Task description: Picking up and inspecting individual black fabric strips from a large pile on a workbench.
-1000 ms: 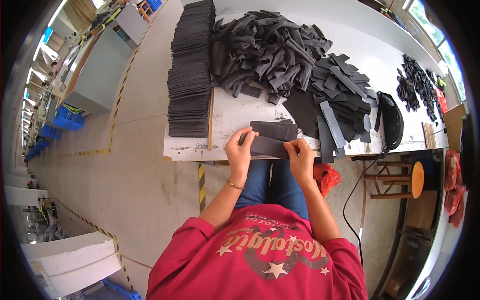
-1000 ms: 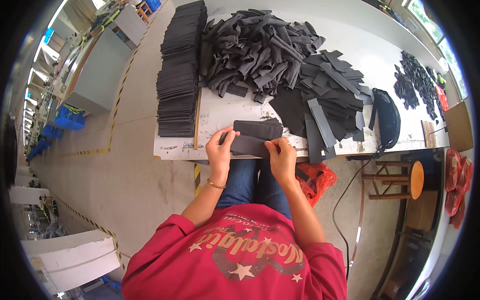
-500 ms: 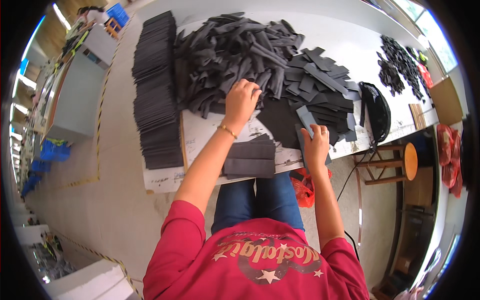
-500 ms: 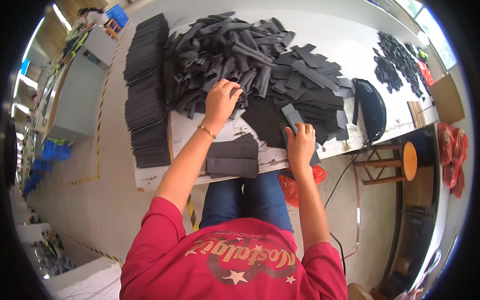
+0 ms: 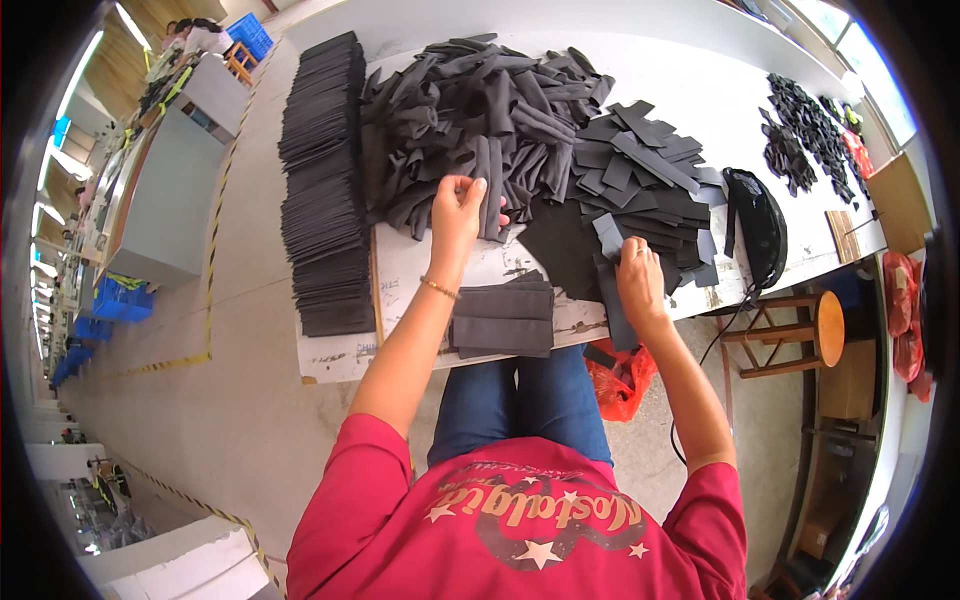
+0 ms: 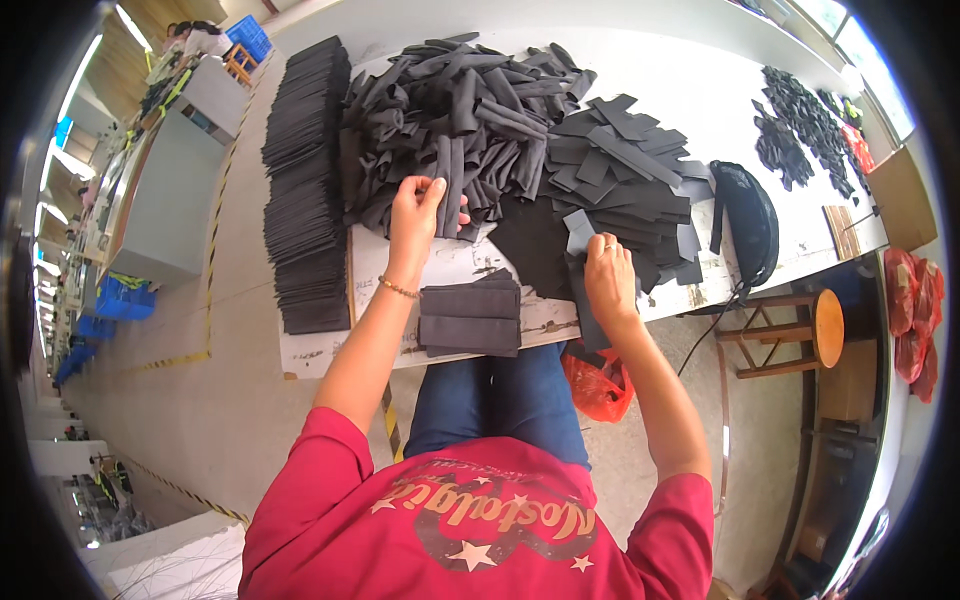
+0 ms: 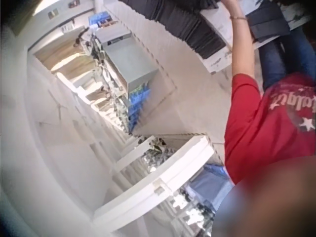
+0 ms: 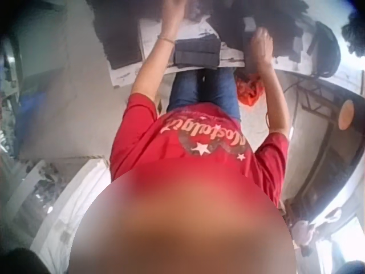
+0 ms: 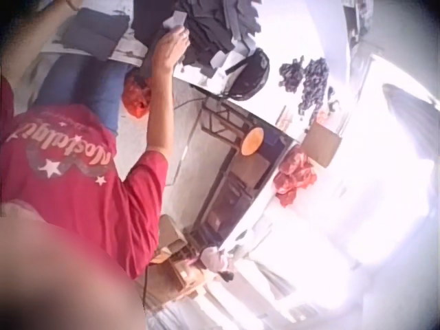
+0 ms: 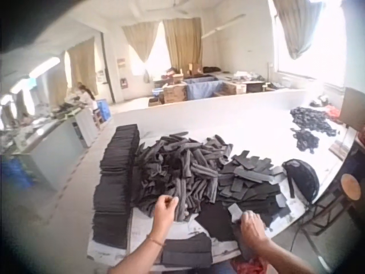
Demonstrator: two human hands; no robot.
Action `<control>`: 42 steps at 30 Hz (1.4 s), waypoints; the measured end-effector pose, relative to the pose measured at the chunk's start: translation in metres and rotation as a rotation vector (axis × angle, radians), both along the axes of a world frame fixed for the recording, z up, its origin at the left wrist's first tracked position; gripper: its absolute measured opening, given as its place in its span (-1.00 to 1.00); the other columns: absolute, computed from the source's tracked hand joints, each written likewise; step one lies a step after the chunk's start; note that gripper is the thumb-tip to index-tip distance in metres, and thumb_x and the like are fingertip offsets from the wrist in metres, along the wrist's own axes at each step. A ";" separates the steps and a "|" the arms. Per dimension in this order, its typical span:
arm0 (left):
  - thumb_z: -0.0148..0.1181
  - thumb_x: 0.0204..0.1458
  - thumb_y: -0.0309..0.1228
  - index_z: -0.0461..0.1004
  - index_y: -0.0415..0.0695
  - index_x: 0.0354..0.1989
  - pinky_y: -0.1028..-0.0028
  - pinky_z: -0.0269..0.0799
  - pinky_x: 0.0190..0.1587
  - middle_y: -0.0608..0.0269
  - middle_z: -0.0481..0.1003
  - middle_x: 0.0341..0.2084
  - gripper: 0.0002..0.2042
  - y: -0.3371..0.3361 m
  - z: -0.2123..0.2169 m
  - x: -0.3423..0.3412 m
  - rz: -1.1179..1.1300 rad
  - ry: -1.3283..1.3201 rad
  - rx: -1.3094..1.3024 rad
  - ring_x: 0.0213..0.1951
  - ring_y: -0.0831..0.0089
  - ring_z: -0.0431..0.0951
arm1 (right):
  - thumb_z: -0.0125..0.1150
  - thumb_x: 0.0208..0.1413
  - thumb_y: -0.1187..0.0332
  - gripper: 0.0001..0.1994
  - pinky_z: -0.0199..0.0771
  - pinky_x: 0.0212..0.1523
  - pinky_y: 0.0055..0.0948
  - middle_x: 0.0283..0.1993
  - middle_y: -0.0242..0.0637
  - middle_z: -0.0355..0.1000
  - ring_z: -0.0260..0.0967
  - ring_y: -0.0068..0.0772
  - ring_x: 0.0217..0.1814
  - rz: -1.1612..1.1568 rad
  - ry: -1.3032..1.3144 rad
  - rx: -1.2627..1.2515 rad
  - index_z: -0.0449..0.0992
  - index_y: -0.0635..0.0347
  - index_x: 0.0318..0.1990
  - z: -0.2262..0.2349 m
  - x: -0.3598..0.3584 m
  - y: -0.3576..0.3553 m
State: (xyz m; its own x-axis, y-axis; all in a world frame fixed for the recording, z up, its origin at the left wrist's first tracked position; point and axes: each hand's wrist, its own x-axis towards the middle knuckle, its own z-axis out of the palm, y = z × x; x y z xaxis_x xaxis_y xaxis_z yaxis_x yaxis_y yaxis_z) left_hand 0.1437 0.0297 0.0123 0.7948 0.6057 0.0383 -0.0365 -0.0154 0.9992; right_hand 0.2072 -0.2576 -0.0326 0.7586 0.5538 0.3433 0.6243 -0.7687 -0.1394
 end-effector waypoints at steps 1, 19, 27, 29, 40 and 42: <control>0.14 0.18 -0.35 0.41 -0.30 -0.28 0.36 0.57 -0.35 0.08 0.57 -0.41 -0.78 -0.010 0.008 -0.012 -0.077 -0.027 -0.325 -0.37 0.30 0.63 | 0.23 -0.04 0.48 -0.73 0.33 -0.04 -0.14 -0.12 -0.03 0.30 0.30 0.01 -0.05 -0.026 0.129 -0.033 0.27 0.25 -0.22 0.005 -0.001 -0.005; 0.09 0.23 -0.33 0.27 -0.36 -0.04 0.15 0.65 -0.15 -0.10 0.53 -0.17 -0.68 -0.040 0.019 -0.115 -0.045 -0.180 -0.839 -0.16 0.03 0.61 | 0.37 -0.12 0.47 -0.68 0.26 -0.03 -0.29 -0.16 -0.29 0.45 0.35 -0.20 -0.12 0.339 0.164 0.594 0.59 0.19 -0.12 0.097 -0.154 0.048; 0.02 0.27 -0.34 0.27 -0.35 -0.01 0.17 0.63 -0.12 -0.14 0.53 -0.11 -0.70 -0.051 0.025 -0.122 -0.143 -0.173 -0.760 -0.17 0.03 0.62 | 0.35 -0.14 0.51 -0.71 0.25 -0.10 -0.31 -0.24 -0.40 0.44 0.36 -0.31 -0.18 0.383 -0.113 0.504 0.60 0.16 -0.16 0.104 -0.148 0.052; 0.02 0.27 -0.34 0.29 -0.32 0.00 0.18 0.61 -0.09 -0.14 0.53 -0.11 -0.72 -0.052 0.027 -0.123 -0.169 -0.172 -0.795 -0.16 0.05 0.62 | 0.34 -0.14 0.52 -0.70 0.25 -0.11 -0.31 -0.25 -0.41 0.44 0.37 -0.32 -0.19 0.392 -0.155 0.490 0.59 0.16 -0.16 0.105 -0.146 0.051; 0.12 0.22 -0.34 0.28 -0.23 0.06 0.21 0.51 0.04 -0.10 0.53 -0.09 -0.68 -0.091 0.052 -0.137 -0.180 -0.359 -0.715 0.00 0.14 0.55 | 0.33 -0.08 0.47 -0.51 0.30 -0.05 -0.21 -0.10 -0.19 0.40 0.33 -0.10 -0.08 0.363 -0.095 0.490 0.44 0.19 0.10 0.100 -0.158 0.066; 0.10 0.23 -0.32 0.34 -0.23 0.06 0.23 0.41 0.14 -0.06 0.54 -0.13 -0.69 -0.090 0.047 -0.136 -0.284 -0.440 -0.748 0.05 0.16 0.52 | 0.34 -0.10 0.49 -0.45 0.31 0.00 -0.10 -0.03 -0.03 0.37 0.31 0.06 -0.02 0.410 0.066 0.557 0.37 0.22 0.13 0.102 -0.167 0.076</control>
